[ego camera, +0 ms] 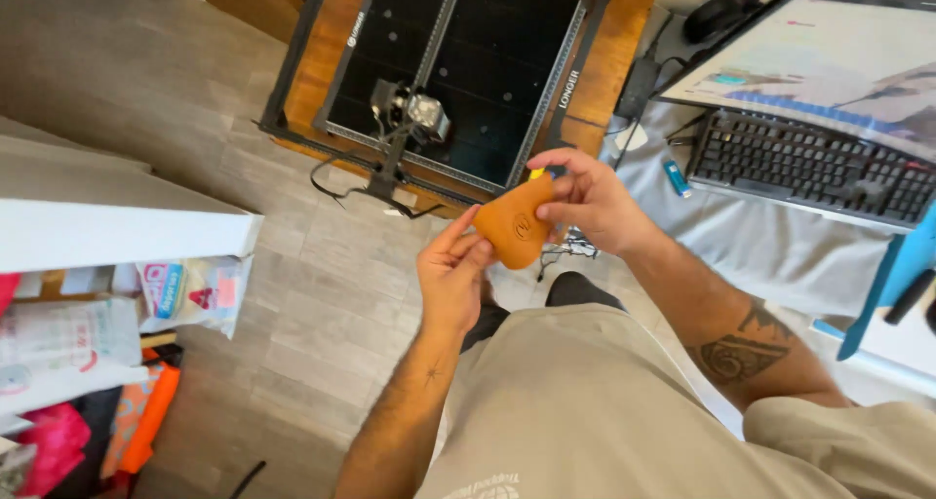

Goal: The person is crafting a leather item, starting by checking a laser engraver, then cutting a leather piece to shape with scissors, applying glue, and attaching a leopard-print fabric strip.

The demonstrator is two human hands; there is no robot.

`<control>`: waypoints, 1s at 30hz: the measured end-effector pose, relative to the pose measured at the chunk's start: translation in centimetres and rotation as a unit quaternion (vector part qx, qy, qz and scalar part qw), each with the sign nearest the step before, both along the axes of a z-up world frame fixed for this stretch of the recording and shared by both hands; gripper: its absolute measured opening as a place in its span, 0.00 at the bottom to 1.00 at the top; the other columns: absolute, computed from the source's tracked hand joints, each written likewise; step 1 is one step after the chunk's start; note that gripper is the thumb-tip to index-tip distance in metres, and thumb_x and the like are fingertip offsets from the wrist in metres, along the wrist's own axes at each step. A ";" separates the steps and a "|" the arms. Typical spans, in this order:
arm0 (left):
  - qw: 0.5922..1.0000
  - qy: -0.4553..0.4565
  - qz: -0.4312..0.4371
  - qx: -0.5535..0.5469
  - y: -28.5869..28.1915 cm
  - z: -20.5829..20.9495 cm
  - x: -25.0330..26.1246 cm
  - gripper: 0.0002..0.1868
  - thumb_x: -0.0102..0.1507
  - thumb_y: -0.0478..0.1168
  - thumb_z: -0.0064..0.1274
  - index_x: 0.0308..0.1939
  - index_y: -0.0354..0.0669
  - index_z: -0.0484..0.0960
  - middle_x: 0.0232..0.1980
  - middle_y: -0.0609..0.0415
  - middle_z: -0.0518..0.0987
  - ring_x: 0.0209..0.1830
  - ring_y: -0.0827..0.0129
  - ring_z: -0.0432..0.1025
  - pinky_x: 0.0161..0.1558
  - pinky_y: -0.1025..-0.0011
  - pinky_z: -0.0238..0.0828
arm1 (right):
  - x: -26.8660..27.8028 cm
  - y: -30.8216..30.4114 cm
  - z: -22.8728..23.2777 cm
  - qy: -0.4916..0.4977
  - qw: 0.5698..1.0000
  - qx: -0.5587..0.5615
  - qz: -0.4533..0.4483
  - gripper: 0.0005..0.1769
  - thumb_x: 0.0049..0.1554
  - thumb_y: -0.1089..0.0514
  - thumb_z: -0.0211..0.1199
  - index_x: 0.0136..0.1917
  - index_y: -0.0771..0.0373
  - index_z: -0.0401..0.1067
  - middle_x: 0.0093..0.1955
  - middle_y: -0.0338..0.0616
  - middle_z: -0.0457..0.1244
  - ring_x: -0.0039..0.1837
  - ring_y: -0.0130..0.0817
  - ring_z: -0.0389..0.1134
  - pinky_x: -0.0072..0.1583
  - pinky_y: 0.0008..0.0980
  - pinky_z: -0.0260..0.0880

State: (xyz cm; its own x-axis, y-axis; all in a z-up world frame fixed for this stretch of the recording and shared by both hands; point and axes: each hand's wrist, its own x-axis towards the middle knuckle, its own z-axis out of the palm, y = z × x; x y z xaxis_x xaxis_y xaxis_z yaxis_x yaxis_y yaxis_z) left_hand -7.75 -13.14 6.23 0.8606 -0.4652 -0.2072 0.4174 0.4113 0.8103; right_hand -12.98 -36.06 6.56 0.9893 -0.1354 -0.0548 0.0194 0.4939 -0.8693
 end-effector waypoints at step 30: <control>0.606 0.184 0.774 0.001 24.8 -6.9 -67.6 0.10 0.65 0.43 0.56 0.31 0.49 0.74 0.25 0.63 0.66 0.25 0.77 0.59 0.26 0.75 0.51 | -37.0 28.4 -7.2 -0.017 0.772 -0.414 0.482 0.11 0.61 0.66 0.62 0.58 0.71 0.71 0.31 0.49 0.68 0.47 0.41 0.76 0.72 0.42 0.63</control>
State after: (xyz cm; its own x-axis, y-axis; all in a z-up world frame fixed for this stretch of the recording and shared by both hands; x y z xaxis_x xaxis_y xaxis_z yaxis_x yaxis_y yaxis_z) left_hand -75.35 11.67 -0.69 0.1609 0.8409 -0.5168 -0.3155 0.5400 0.7803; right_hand -50.01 -7.71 -0.66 0.6515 0.6900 -0.3155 0.0203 -0.4316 -0.9019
